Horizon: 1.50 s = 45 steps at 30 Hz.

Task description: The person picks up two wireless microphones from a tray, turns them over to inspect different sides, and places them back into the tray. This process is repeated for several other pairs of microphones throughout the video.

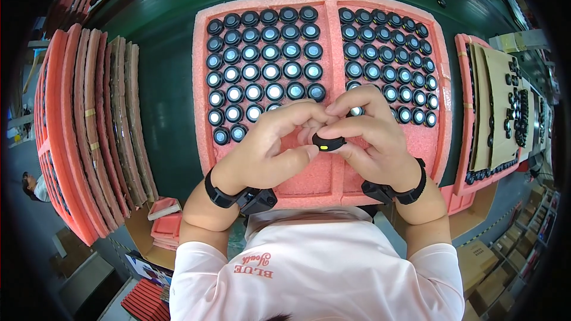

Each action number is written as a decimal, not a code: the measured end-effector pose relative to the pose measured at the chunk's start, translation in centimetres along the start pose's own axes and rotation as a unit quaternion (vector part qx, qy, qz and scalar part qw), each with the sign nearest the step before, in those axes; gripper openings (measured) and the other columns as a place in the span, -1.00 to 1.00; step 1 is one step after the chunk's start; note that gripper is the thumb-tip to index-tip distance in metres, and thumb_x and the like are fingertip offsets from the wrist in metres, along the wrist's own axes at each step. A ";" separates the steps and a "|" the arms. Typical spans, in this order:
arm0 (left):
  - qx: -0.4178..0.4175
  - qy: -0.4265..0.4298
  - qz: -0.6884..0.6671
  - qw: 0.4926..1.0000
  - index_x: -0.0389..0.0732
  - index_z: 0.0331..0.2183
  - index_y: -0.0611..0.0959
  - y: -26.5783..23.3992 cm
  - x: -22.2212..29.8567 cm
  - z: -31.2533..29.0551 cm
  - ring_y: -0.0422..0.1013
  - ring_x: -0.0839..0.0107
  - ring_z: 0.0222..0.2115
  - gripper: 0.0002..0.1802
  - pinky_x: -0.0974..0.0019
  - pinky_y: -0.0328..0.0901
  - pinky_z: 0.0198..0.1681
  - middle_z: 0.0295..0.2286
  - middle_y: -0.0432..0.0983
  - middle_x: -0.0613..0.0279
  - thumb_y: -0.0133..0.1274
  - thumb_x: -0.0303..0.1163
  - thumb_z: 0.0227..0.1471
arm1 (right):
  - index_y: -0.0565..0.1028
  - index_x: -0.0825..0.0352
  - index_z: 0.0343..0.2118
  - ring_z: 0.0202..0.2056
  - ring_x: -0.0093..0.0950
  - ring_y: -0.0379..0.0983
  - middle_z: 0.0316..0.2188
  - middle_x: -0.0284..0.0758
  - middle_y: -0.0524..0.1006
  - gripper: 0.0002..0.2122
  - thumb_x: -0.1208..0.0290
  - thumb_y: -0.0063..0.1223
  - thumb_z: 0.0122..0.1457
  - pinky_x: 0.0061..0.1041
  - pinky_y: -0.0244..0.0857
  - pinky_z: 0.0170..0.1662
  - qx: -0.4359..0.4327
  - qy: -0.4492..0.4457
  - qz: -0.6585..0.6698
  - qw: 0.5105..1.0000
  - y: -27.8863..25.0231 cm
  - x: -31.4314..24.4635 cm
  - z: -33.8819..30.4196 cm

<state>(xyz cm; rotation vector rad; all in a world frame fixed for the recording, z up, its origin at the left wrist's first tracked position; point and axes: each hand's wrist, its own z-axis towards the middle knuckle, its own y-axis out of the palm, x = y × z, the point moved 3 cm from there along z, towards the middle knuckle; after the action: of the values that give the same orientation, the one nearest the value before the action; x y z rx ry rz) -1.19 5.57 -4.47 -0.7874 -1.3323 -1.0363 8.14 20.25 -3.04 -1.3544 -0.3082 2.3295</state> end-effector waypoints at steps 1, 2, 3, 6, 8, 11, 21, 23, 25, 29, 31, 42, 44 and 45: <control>-0.001 -0.001 0.004 1.000 -0.35 -0.16 0.49 0.1 0.0 0.0 0.21 0.53 -0.44 -0.59 0.46 0.18 -0.36 -0.40 0.34 0.30 0.02 -0.65 -0.18 | 0.57 0.20 -0.26 -0.19 -0.37 0.38 -0.21 -0.31 0.44 -0.70 0.65 0.24 -0.11 -0.43 0.26 -0.14 0.000 0.000 0.000 1.000 0.0 0.0 0.0; -0.001 -0.001 0.007 1.000 -0.35 -0.16 0.49 0.1 -0.1 -0.1 0.20 0.53 -0.45 -0.59 0.46 0.17 -0.36 -0.40 0.33 0.30 0.02 -0.64 -0.18 | 0.57 0.20 -0.26 -0.19 -0.37 0.38 -0.21 -0.31 0.44 -0.69 0.65 0.24 -0.12 -0.44 0.26 -0.14 -0.001 0.000 0.000 1.000 0.1 0.0 0.0; -0.001 -0.001 0.007 1.000 -0.35 -0.16 0.49 0.2 -0.1 -0.1 0.20 0.53 -0.45 -0.59 0.46 0.17 -0.36 -0.40 0.33 0.30 0.02 -0.64 -0.18 | 0.57 0.20 -0.26 -0.19 -0.37 0.38 -0.21 -0.32 0.44 -0.69 0.65 0.24 -0.13 -0.44 0.26 -0.14 -0.002 -0.001 0.001 1.000 0.1 0.0 -0.1; 0.003 -0.013 -0.006 1.000 -0.35 -0.17 0.48 0.3 -0.1 -0.1 0.20 0.54 -0.44 -0.60 0.47 0.17 -0.36 -0.39 0.34 0.31 0.02 -0.64 -0.18 | 0.57 0.20 -0.27 -0.19 -0.37 0.38 -0.21 -0.32 0.44 -0.69 0.65 0.24 -0.14 -0.44 0.26 -0.13 -0.004 -0.002 0.002 1.000 0.1 0.0 0.0; 0.004 -0.014 -0.007 1.000 -0.35 -0.17 0.49 0.3 0.0 -0.1 0.20 0.54 -0.44 -0.60 0.47 0.18 -0.36 -0.39 0.34 0.31 0.02 -0.64 -0.18 | 0.57 0.20 -0.27 -0.19 -0.37 0.38 -0.21 -0.32 0.44 -0.69 0.66 0.24 -0.14 -0.44 0.26 -0.13 -0.006 -0.003 0.003 1.000 0.1 -0.1 0.0; 0.006 -0.016 -0.009 1.000 -0.34 -0.18 0.49 0.3 0.1 -0.1 0.20 0.54 -0.44 -0.61 0.47 0.18 -0.35 -0.39 0.34 0.31 0.02 -0.64 -0.18 | 0.57 0.20 -0.27 -0.19 -0.37 0.38 -0.20 -0.32 0.44 -0.69 0.66 0.23 -0.14 -0.44 0.26 -0.13 -0.006 0.000 0.007 1.000 0.1 0.0 0.0; 0.000 0.010 0.036 0.999 -0.35 -0.19 0.49 0.2 0.4 0.0 0.22 0.53 -0.44 -0.63 0.46 0.19 -0.35 -0.40 0.35 0.29 0.03 -0.62 -0.16 | 0.57 0.21 -0.26 -0.18 -0.37 0.38 -0.21 -0.33 0.44 -0.68 0.66 0.23 -0.14 -0.44 0.26 -0.12 -0.014 -0.003 0.004 1.000 0.0 0.0 0.0; 0.003 0.013 0.042 0.999 -0.36 -0.19 0.49 0.1 0.5 0.0 0.23 0.53 -0.44 -0.64 0.46 0.19 -0.35 -0.40 0.35 0.29 0.04 -0.61 -0.15 | 0.57 0.21 -0.25 -0.17 -0.37 0.38 -0.20 -0.31 0.44 -0.68 0.65 0.23 -0.13 -0.43 0.26 -0.12 -0.018 -0.007 0.003 1.000 0.1 0.1 0.0; 0.007 0.029 0.067 0.997 -0.34 -0.21 0.51 0.3 1.0 0.1 0.23 0.52 -0.46 -0.68 0.45 0.19 -0.38 -0.43 0.35 0.29 0.07 -0.58 -0.12 | 0.57 0.21 -0.24 -0.17 -0.38 0.38 -0.19 -0.30 0.43 -0.68 0.65 0.23 -0.12 -0.43 0.27 -0.12 -0.022 -0.011 0.006 1.000 0.2 0.0 0.0; 0.032 0.027 0.127 0.991 -0.32 -0.24 0.54 0.3 1.4 0.2 0.26 0.49 -0.48 -0.72 0.44 0.22 -0.39 -0.44 0.39 0.26 0.12 -0.54 -0.08 | 0.56 0.25 -0.22 -0.16 -0.37 0.37 -0.18 -0.27 0.42 -0.68 0.62 0.25 -0.11 -0.42 0.27 -0.10 -0.020 -0.004 0.032 0.999 0.4 -0.3 0.0; 0.044 0.018 0.154 0.987 -0.31 -0.24 0.55 0.0 2.1 -0.3 0.28 0.48 -0.49 -0.73 0.43 0.24 -0.39 -0.44 0.41 0.25 0.14 -0.52 -0.07 | 0.56 0.29 -0.21 -0.16 -0.36 0.37 -0.18 -0.25 0.42 -0.68 0.60 0.26 -0.11 -0.42 0.27 -0.09 0.007 0.019 0.041 0.999 0.0 -0.6 0.2; 0.117 -0.018 0.471 0.874 -0.24 -0.22 0.56 -3.2 4.5 -5.3 0.43 0.29 -0.39 -0.63 0.28 0.33 -0.28 -0.35 0.49 0.16 0.23 -0.49 -0.18 | 0.54 0.36 -0.21 -0.17 -0.36 0.38 -0.18 -0.23 0.42 -0.68 0.60 0.27 -0.12 -0.43 0.28 -0.08 0.030 0.036 0.038 0.998 -0.3 -0.1 -0.1; 0.063 0.002 0.549 0.834 -0.22 -0.23 0.56 -2.9 3.5 -5.6 0.41 0.22 -0.33 -0.61 0.23 0.31 -0.22 -0.33 0.46 0.16 0.23 -0.48 -0.22 | 0.54 0.36 -0.22 -0.17 -0.38 0.38 -0.19 -0.23 0.42 -0.68 0.61 0.26 -0.11 -0.45 0.29 -0.10 0.036 0.045 0.046 0.997 -0.2 0.0 -0.1; 0.036 0.012 0.585 0.810 -0.21 -0.23 0.55 -2.7 3.1 -5.7 0.40 0.19 -0.30 -0.60 0.20 0.29 -0.19 -0.32 0.45 0.15 0.24 -0.48 -0.24 | 0.54 0.36 -0.22 -0.17 -0.38 0.38 -0.19 -0.23 0.42 -0.68 0.61 0.26 -0.11 -0.45 0.29 -0.10 0.037 0.045 0.045 0.997 -0.3 0.1 -0.1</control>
<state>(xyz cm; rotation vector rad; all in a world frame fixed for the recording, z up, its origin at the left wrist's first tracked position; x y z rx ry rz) -1.69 -1.12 -2.38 -1.2694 -0.5981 0.0088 8.30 20.52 -3.02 -1.4609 -0.1345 2.3190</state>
